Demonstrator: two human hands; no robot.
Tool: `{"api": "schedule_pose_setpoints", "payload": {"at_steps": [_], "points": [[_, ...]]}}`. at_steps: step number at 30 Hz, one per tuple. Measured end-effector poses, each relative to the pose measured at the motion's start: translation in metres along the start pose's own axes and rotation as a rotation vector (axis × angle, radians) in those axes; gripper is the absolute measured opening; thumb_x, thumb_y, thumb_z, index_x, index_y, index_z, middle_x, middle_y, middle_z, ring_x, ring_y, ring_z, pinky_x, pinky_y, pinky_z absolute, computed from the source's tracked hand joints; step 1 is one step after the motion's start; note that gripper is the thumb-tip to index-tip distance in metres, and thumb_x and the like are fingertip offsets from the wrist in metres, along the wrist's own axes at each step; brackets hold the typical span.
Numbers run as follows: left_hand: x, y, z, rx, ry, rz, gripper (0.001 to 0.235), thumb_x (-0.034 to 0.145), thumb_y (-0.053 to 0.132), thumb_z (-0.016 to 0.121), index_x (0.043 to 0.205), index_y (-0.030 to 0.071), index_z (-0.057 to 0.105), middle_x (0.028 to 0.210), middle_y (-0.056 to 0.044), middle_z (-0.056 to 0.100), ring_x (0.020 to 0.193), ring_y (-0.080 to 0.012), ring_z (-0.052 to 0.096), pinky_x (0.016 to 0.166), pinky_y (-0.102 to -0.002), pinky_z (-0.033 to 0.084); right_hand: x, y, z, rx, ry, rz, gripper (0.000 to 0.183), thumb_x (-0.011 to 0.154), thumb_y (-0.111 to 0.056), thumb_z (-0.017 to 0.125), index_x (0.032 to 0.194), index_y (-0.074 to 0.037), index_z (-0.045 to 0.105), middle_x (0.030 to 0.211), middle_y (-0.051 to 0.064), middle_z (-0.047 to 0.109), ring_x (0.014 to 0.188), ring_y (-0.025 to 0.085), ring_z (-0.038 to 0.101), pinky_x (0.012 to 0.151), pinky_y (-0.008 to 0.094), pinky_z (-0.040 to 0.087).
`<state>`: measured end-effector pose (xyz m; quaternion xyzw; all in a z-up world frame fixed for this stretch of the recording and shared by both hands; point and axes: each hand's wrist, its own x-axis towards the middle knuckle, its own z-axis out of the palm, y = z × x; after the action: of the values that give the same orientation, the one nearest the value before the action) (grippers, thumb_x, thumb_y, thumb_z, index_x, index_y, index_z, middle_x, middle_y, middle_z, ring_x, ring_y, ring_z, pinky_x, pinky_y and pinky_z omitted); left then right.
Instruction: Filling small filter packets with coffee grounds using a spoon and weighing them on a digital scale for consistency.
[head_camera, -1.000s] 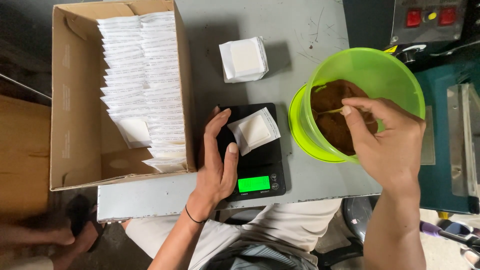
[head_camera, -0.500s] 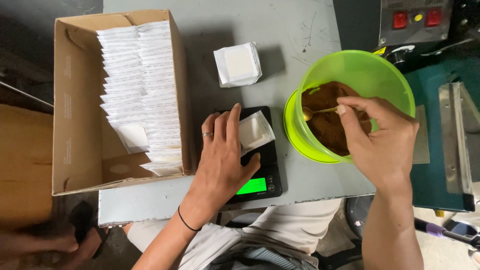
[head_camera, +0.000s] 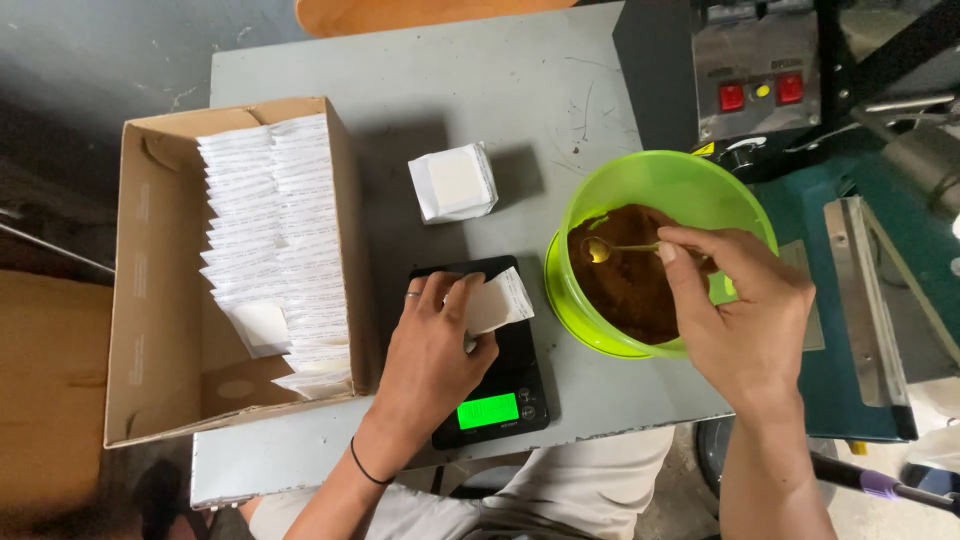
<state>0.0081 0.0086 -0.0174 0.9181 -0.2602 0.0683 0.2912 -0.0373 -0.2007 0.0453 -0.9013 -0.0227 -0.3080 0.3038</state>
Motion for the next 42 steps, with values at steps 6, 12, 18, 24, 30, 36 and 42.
{"api": "schedule_pose_setpoints", "payload": {"at_steps": [6, 12, 18, 24, 30, 36, 42], "points": [[0.01, 0.018, -0.017, -0.436, 0.124, 0.053, 0.035, 0.069, 0.011, 0.06, 0.102, 0.004, 0.049, 0.094, -0.008, 0.05, 0.085, -0.0205, 0.052, 0.073, -0.029, 0.043, 0.002, 0.007, -0.01, -0.002, -0.113, -0.194, 0.01, 0.079, -0.001, 0.056, 0.087, -0.002, 0.062, 0.083, 0.009, 0.062, 0.077, 0.022, 0.057, 0.059, 0.03, 0.048], [0.014, 0.032, -0.014, -0.646, 0.124, 0.038, 0.037, 0.066, 0.006, 0.061, 0.101, 0.009, 0.048, 0.103, -0.007, 0.052, 0.096, -0.0181, 0.052, 0.074, -0.028, 0.047, -0.004, -0.006, -0.015, 0.008, 0.187, -0.116, 0.011, 0.085, -0.002, 0.053, 0.09, 0.007, 0.057, 0.084, 0.018, 0.058, 0.077, 0.028, 0.057, 0.067, 0.035, 0.047], [0.018, 0.035, -0.009, -0.615, 0.167, 0.137, 0.038, 0.068, 0.006, 0.061, 0.103, 0.006, 0.046, 0.102, -0.01, 0.052, 0.096, -0.0203, 0.052, 0.074, -0.028, 0.049, -0.004, -0.04, -0.023, 0.137, 0.215, -0.245, 0.009, 0.075, 0.003, 0.05, 0.071, 0.01, 0.055, 0.068, 0.019, 0.057, 0.058, 0.025, 0.057, 0.052, 0.029, 0.044], [0.019, 0.039, -0.01, -0.515, 0.208, 0.247, 0.034, 0.069, 0.001, 0.057, 0.102, 0.001, 0.046, 0.1, -0.012, 0.052, 0.095, -0.0236, 0.052, 0.083, -0.031, 0.043, 0.001, -0.039, -0.007, 0.004, 0.009, -0.43, 0.004, 0.075, 0.002, 0.054, 0.076, 0.001, 0.058, 0.072, 0.009, 0.058, 0.063, 0.021, 0.054, 0.06, 0.032, 0.044], [0.017, 0.036, -0.008, -0.501, 0.152, 0.185, 0.037, 0.067, 0.002, 0.058, 0.103, 0.003, 0.046, 0.101, -0.01, 0.05, 0.095, -0.0225, 0.05, 0.084, -0.03, 0.041, 0.001, -0.036, 0.002, 0.145, 0.064, -0.055, 0.006, 0.077, 0.0, 0.055, 0.08, 0.001, 0.06, 0.076, 0.008, 0.062, 0.069, 0.016, 0.061, 0.065, 0.026, 0.049], [0.015, 0.032, -0.006, -0.497, 0.183, 0.159, 0.034, 0.07, 0.007, 0.059, 0.101, 0.004, 0.047, 0.098, -0.008, 0.053, 0.085, -0.0189, 0.051, 0.067, -0.026, 0.043, -0.001, -0.028, 0.001, 0.224, 0.119, 0.222, 0.008, 0.08, -0.004, 0.055, 0.084, 0.001, 0.06, 0.078, 0.009, 0.061, 0.071, 0.015, 0.058, 0.057, 0.023, 0.044], [0.014, 0.028, -0.009, -0.496, 0.174, 0.099, 0.035, 0.068, 0.008, 0.061, 0.1, 0.006, 0.047, 0.097, -0.007, 0.054, 0.084, -0.0184, 0.051, 0.064, -0.026, 0.042, -0.001, -0.021, -0.002, 0.262, 0.213, 0.29, 0.009, 0.082, -0.002, 0.054, 0.087, 0.004, 0.059, 0.082, 0.011, 0.06, 0.075, 0.016, 0.057, 0.067, 0.025, 0.047]]}}
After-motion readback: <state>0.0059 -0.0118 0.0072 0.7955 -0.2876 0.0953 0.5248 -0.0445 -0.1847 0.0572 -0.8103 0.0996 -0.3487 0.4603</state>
